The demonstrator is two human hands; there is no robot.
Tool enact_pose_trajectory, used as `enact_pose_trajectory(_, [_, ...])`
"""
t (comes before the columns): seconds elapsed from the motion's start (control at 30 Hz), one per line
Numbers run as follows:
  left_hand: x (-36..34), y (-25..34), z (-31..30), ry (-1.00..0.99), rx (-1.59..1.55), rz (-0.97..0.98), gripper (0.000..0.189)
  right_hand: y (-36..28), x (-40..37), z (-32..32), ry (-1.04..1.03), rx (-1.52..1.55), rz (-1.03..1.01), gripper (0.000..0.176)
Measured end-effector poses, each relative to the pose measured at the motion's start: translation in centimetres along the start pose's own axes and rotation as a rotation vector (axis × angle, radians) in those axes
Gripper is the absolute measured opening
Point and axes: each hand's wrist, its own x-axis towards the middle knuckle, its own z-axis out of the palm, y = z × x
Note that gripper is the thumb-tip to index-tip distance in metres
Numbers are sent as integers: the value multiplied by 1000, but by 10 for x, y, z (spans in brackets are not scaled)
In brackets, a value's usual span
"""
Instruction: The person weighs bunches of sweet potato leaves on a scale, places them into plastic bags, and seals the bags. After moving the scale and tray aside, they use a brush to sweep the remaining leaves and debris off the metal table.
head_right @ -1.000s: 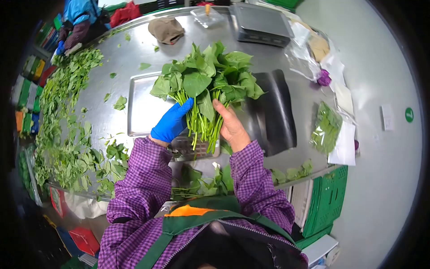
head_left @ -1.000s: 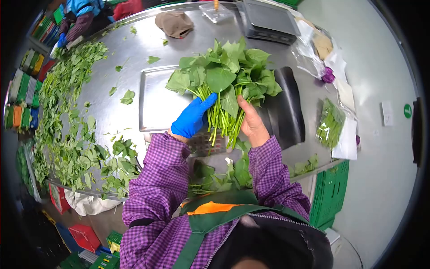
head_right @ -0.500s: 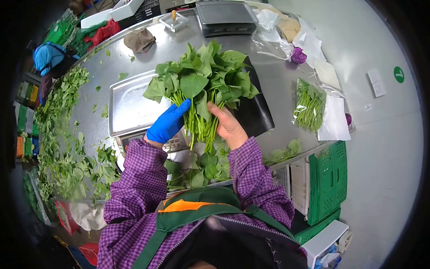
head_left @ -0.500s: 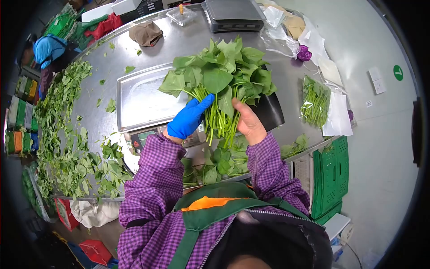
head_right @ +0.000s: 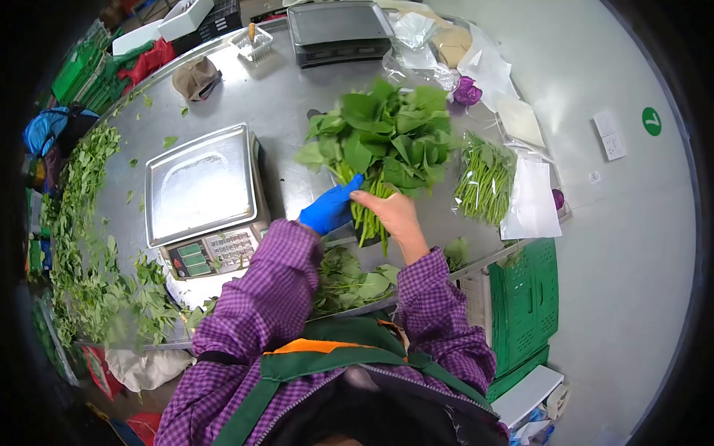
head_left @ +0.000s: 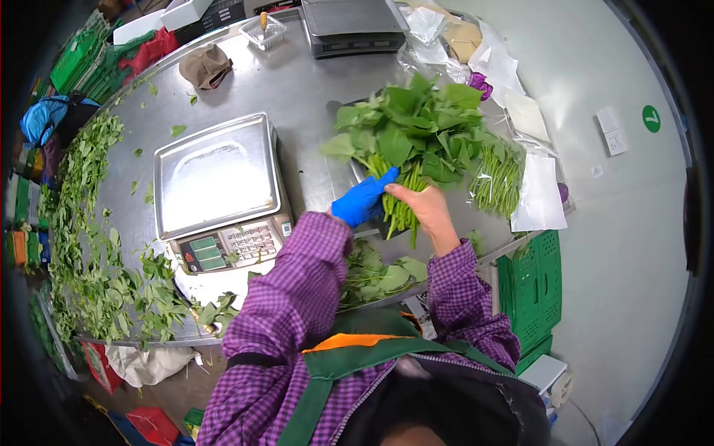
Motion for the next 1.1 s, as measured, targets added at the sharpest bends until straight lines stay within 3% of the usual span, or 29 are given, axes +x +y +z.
enact_pose_trajectory(0.03, [16, -4, 12, -1, -5, -8, 60, -8, 1, -5, 93, -227, -70, 48])
enact_pose_trajectory(0.07, [32, -11, 28, 95, -864, -246, 58, 3, 9, -4, 86, -228, -60, 48])
enact_pose_trajectory(0.1, [42, -18, 43, 201, -1725, -481, 57, 23, 22, 2, 219, -484, -165, 49])
enact_pose_trajectory(0.13, [31, -27, 56, 369, -1586, -568, 56, 44, 35, 9, 348, -740, -273, 51])
enact_pose_trajectory(0.17, [22, -51, 73, 563, -1358, -653, 53, 64, 50, 17, 417, -871, -401, 68])
enact_pose_trajectory(0.23, [1, -67, 89, 806, -1433, -506, 51, 79, 58, 46, 229, -1115, -80, 85])
enact_pose_trajectory(0.27, [-3, -55, 81, 807, -1427, -520, 51, 88, 58, 55, 169, -1085, -95, 92])
enact_pose_trajectory(0.3, [-6, -44, 72, 818, -1182, -535, 51, 96, 57, 58, 110, -1055, -114, 100])
enact_pose_trajectory(0.33, [-8, -35, 67, 824, -941, -546, 51, 83, 48, 51, 73, -992, -133, 92])
enact_pose_trajectory(0.37, [-9, -41, 67, 853, -997, -504, 46, 85, 48, 40, 54, -994, -131, 92])
enact_pose_trajectory(0.43, [-9, -53, 66, 924, -1114, -555, 40, 94, 52, 6, -120, -545, -317, 72])
enact_pose_trajectory(0.47, [-7, -52, 64, 949, -1114, -625, 37, 88, 53, -13, -114, -458, -357, 53])
enact_pose_trajectory(0.53, [-11, -65, 67, 929, -1065, -607, 37, 112, 74, -41, -79, -230, -197, 42])
enact_pose_trajectory(0.57, [-13, -64, 66, 898, -1017, -576, 37, 119, 82, -49, -72, -124, -59, 40])
enact_pose_trajectory(0.7, [-5, -29, 49, 815, -1050, -688, 43, 134, 113, -46, 31, -22, -77, 41])
enact_pose_trajectory(0.83, [16, -47, 64, 910, -683, -537, 55, 141, 130, -10, -235, 46, -9, 54])
enact_pose_trajectory(0.97, [9, -44, 50, 918, -1012, -458, 59, 145, 126, -22, -216, -34, -40, 53])
enact_pose_trajectory(1.03, [4, -57, 48, 796, -696, -618, 53, 154, 125, -29, -198, -163, -67, 55])
enact_pose_trajectory(1.1, [0, -61, 47, 755, -682, -647, 50, 155, 128, -32, -213, -312, -66, 58])
